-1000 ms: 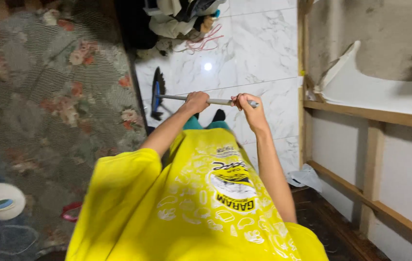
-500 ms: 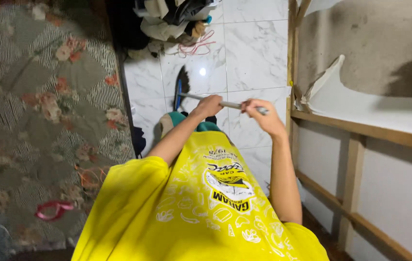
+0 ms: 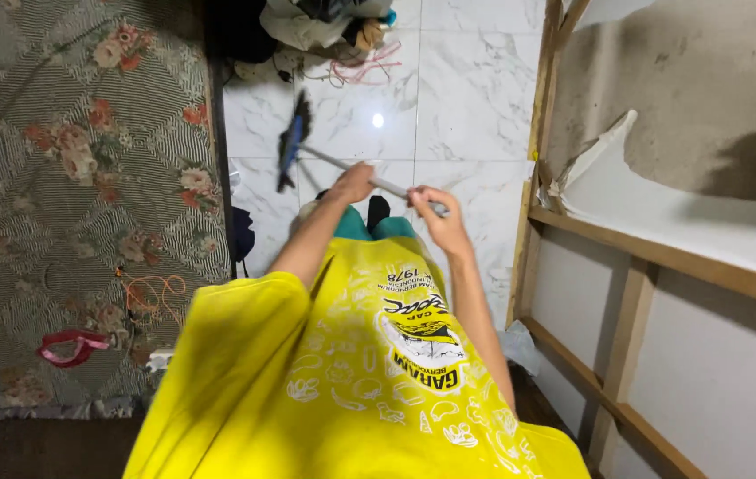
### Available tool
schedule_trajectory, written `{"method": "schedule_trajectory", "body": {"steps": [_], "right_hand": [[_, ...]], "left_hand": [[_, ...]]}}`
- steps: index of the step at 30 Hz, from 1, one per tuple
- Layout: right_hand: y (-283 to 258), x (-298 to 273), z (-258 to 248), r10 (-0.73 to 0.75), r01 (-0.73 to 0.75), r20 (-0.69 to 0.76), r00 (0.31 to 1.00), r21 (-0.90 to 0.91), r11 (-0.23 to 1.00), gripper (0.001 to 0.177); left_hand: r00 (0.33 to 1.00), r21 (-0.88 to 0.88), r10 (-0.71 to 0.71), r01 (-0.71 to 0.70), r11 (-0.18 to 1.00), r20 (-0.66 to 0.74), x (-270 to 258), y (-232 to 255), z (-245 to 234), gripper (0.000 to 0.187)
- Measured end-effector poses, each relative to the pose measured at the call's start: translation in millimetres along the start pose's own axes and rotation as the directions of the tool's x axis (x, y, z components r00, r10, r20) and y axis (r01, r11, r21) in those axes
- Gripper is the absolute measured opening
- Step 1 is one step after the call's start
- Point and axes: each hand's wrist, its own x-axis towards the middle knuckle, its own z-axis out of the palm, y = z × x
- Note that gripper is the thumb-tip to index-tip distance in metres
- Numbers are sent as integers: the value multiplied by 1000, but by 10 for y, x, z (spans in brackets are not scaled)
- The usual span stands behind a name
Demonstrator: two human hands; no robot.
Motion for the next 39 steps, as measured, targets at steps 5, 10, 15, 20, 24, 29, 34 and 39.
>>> {"method": "schedule_trajectory", "body": {"steps": [5,10,15,20,24,29,34,39], "right_hand": [[-678,-329,-510,2,-1,8,1000,-194,981,24],[-768,-538,-779,-160,163,-45,986,69,984,28],[-232,-452,-449,23,-3,-321,947,63,998,18],[117,-543,127,-76,116,-259,963,145,983,29],[-32,-644,-116,-78,71,-278,957,-35,997,28],[-387,-849,-431,-146,156,-336,930,2,988,36],[-501,-917,-458,-200,348,-441,875,286,893,43],[-29,-821,-183,-60,213,-588,807,194,958,28]], "left_hand": [[975,-104,220,-221,970,-19,34,1011,135,24],[937,-162,345,-333,929,54,-144,1750,-226,24],[983,25,123,-128,991,137,-116,1140,-177,26],[999,68,-10,6,998,49,-305,478,13,25],[995,127,9,-21,992,96,-232,667,288,24],[981,21,166,-169,985,96,-229,1574,229,28],[965,-12,262,-262,965,-5,-350,1937,30,26],[981,216,148,-172,961,123,-343,1416,-102,26]]}}
